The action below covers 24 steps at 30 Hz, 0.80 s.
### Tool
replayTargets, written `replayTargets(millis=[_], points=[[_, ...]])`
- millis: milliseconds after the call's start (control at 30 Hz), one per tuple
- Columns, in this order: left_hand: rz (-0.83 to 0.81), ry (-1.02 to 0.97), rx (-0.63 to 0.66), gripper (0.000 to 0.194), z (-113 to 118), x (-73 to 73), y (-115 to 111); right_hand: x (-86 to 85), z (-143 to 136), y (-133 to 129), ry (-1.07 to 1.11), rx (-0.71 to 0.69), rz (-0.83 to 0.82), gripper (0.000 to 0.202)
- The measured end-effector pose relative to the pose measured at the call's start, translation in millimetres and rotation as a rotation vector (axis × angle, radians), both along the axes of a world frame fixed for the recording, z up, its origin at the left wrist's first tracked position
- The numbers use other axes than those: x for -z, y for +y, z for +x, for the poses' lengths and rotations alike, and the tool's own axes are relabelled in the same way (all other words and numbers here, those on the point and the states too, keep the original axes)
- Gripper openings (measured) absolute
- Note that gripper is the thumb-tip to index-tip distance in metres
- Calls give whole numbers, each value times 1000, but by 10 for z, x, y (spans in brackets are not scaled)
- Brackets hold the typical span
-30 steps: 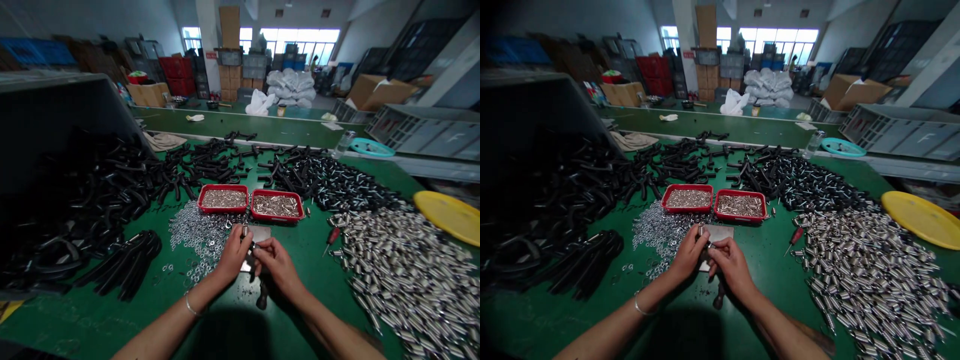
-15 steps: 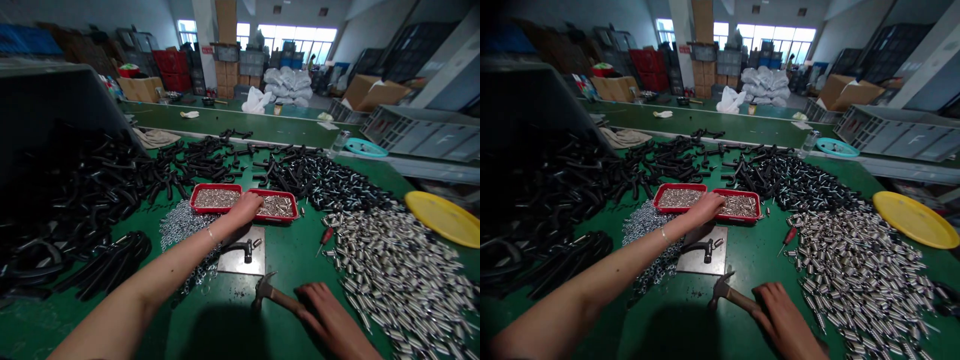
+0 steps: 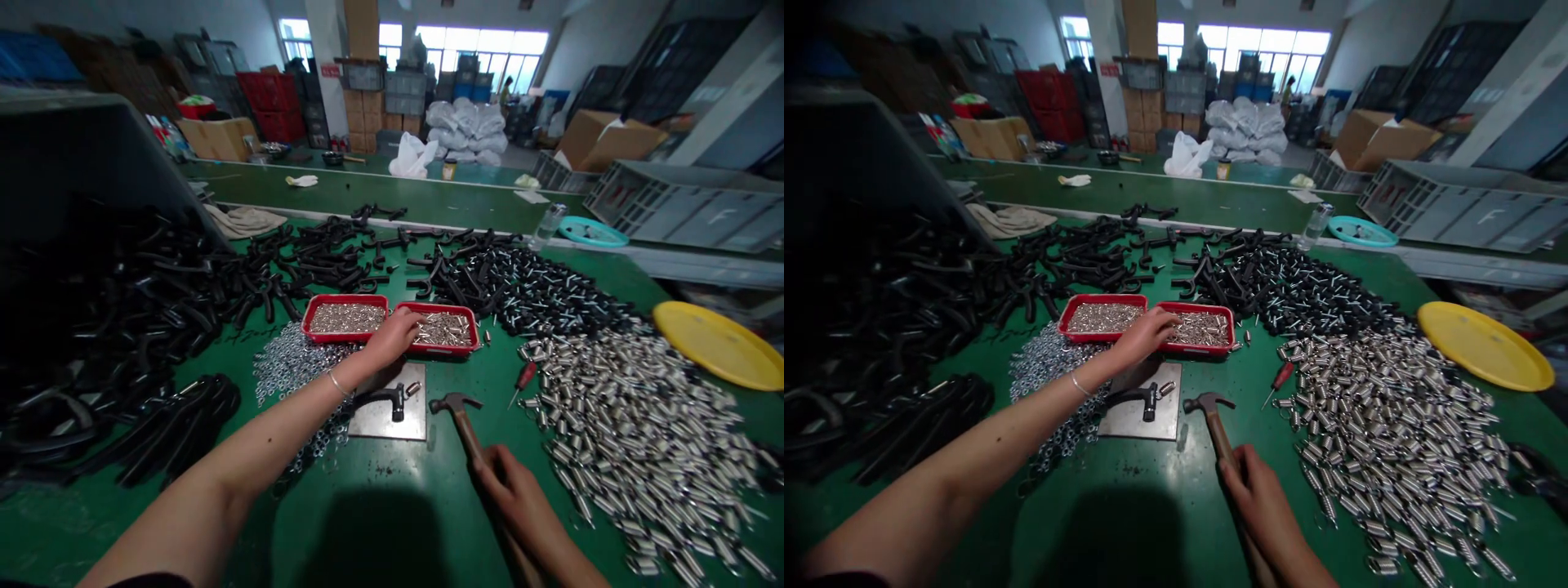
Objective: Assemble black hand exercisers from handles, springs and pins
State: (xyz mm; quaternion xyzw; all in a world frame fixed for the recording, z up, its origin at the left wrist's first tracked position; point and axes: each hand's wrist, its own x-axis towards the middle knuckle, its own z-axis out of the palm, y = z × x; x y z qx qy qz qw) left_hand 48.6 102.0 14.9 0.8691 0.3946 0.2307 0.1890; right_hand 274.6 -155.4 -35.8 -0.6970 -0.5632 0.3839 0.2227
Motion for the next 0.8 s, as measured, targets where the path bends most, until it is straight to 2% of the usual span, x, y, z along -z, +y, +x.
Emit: replayTargets(millis=[67,100,200,300,400,433,500,600,700,800], points=[[-25,-89,23,23,-150,73,-247,47,-124,207,-40,14,62,38],[-29,-64,10,22,-251,127,-370,70,-182,295,-60,14,86,37],[-36,154,-99,19,-581,280,-648,106,-302,469,-88,36,120,36],[-38,294,-195,23,-775,294,-755,49,-338,540,61,122,65,40],[-98,143,-202,19,-740,186,-770,-44,-310,567,500,145,-206,46],[-166,37,-187,17,-694,157,-772,-61,-292,570,621,140,-291,48],[-335,-172,-154,12,-588,151,-784,-64,-251,564,728,154,-356,47],[-430,-303,-171,7,-474,283,-802,-35,-182,529,662,168,-305,42],[-407,-281,-207,9,-447,445,-804,-62,-111,475,483,44,-182,41],[-346,-209,-186,11,-459,477,-804,-153,-31,434,326,-75,-83,38]])
